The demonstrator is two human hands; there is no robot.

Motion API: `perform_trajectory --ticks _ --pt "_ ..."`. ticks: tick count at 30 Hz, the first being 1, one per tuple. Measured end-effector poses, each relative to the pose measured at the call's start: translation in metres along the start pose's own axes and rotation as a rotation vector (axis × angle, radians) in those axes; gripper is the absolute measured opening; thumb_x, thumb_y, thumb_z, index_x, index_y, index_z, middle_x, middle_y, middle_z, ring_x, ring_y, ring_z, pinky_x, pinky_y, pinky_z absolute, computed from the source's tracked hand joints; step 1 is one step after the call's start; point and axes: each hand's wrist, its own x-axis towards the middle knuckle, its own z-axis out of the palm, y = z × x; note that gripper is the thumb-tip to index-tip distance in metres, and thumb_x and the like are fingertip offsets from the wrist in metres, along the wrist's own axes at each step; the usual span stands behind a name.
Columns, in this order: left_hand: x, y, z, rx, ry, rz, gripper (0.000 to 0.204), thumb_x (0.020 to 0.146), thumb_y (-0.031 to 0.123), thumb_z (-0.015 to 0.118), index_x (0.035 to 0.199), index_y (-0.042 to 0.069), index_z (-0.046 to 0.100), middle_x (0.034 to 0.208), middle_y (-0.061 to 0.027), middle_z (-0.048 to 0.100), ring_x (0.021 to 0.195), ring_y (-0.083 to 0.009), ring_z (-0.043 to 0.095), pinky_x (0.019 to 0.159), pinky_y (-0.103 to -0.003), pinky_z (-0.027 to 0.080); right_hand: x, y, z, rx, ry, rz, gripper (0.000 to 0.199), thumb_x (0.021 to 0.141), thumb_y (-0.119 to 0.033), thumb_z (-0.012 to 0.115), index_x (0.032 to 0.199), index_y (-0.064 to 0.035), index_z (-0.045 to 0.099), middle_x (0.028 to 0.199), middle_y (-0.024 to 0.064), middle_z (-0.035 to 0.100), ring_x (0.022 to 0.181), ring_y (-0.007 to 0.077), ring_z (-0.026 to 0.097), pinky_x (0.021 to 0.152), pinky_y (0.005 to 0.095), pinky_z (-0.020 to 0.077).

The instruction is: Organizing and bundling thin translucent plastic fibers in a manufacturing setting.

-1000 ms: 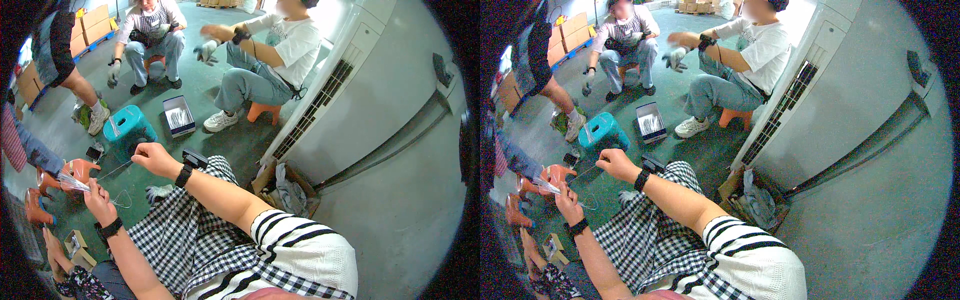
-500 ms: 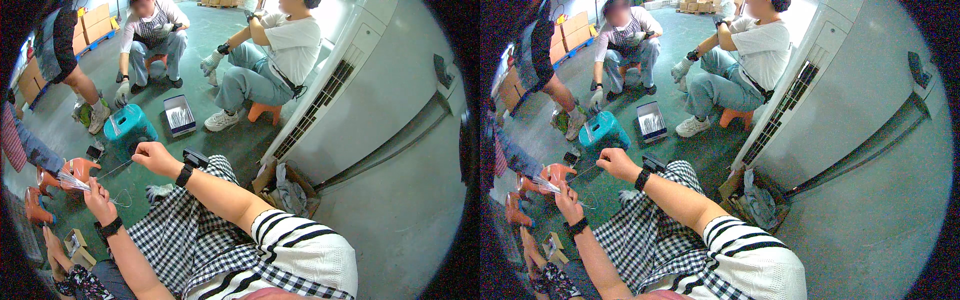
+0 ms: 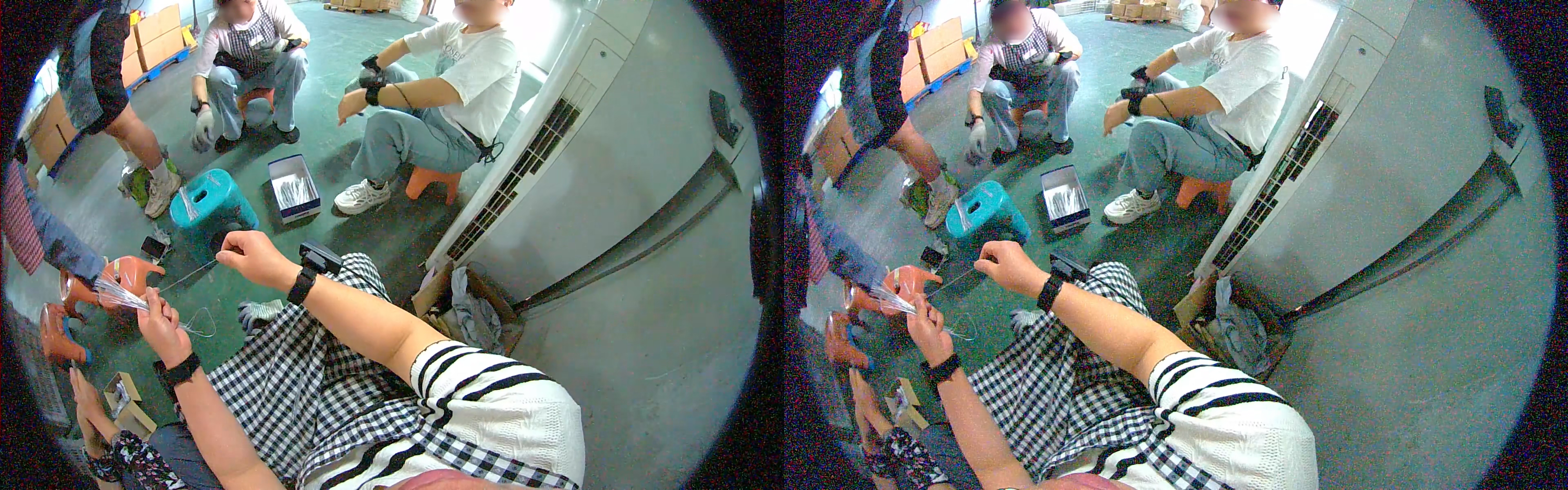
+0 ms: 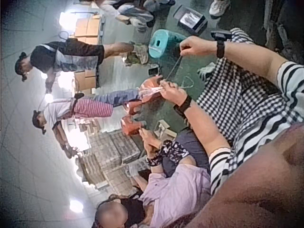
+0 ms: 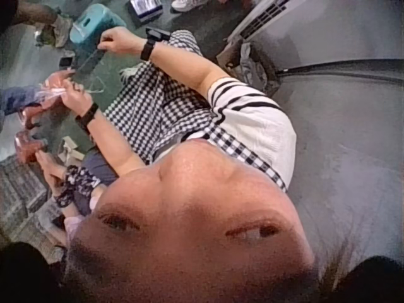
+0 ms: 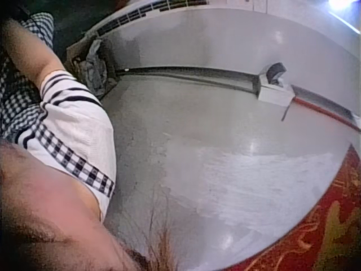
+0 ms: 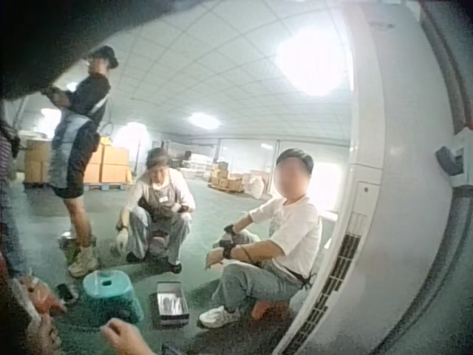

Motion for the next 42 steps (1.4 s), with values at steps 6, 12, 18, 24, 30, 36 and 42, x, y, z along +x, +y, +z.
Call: perform_trajectory --ticks 6,12,18,24,30,36,42 --pt "0.0 0.0 0.002 0.005 0.001 -0.001 0.018 0.09 0.021 0.055 0.088 0.004 0.051 0.063 0.0046 0.038 0.046 -0.0006 0.031 0.037 -0.016 0.021 0.0 -0.001 0.0 -0.009 0.001 -0.007 0.02 0.075 -0.02 0.064 0.075 0.0004 0.06 0.069 0.0157 0.06 0.062 0.0251 0.058 0.058 0.0346 0.0454" --pt "0.003 -0.001 0.0 0.001 0.004 -0.025 0.016 0.09 0.02 0.054 0.088 0.004 0.05 0.063 0.0049 0.038 0.046 -0.0008 0.03 0.037 -0.017 0.021 0.002 -0.001 0.0 -0.002 0.0 0.009 0.019 0.076 -0.019 0.064 0.076 0.0002 0.06 0.068 0.0152 0.06 0.061 0.024 0.058 0.058 0.0342 0.0453" --pt "-0.001 0.0 0.004 0.022 0.007 -0.001 0.013 0.089 0.018 0.055 0.085 0.007 0.048 0.063 0.0039 0.04 0.046 -0.0013 0.032 0.037 -0.016 0.024 0.003 -0.001 -0.002 -0.015 -0.002 0.012 0.022 0.077 -0.022 0.063 0.076 -0.0003 0.059 0.065 0.0109 0.056 0.059 0.018 0.053 0.056 0.0319 0.043" --pt "-0.002 -0.004 0.004 0.005 0.04 -0.05 0.014 0.088 0.018 0.056 0.09 0.006 0.05 0.062 0.0041 0.039 0.044 -0.0019 0.032 0.035 -0.018 0.023 0.001 0.004 -0.002 -0.02 0.021 0.029 0.021 0.077 -0.02 0.063 0.076 0.0 0.059 0.066 0.0102 0.057 0.059 0.0173 0.053 0.055 0.0316 0.0432" --pt "-0.003 -0.001 0.003 0.046 0.031 -0.041 0.012 0.089 0.017 0.053 0.089 0.005 0.049 0.062 0.0041 0.037 0.044 -0.0021 0.032 0.035 -0.017 0.023 0.002 0.001 -0.001 -0.034 0.002 0.05 0.021 0.078 -0.021 0.063 0.076 0.0002 0.06 0.066 0.0107 0.058 0.061 0.0183 0.055 0.057 0.0313 0.0434" --pt "-0.003 0.0 0.009 0.015 0.012 -0.028 0.013 0.089 0.018 0.055 0.086 0.007 0.049 0.061 0.0043 0.037 0.044 -0.002 0.032 0.034 -0.017 0.023 0.002 0.001 -0.003 -0.009 0.004 0.065 0.021 0.078 -0.02 0.063 0.075 0.0004 0.059 0.067 0.0108 0.058 0.061 0.0189 0.054 0.057 0.0318 0.0431" --pt "-0.002 0.0 0.009 0.01 0.037 -0.029 0.015 0.089 0.017 0.055 0.082 0.007 0.047 0.06 0.0049 0.037 0.043 -0.0016 0.03 0.035 -0.017 0.022 0.004 0.003 -0.002 -0.005 0.004 0.086 0.022 0.078 -0.021 0.064 0.076 0.0 0.059 0.064 0.0103 0.057 0.059 0.0166 0.052 0.056 0.031 0.0429"
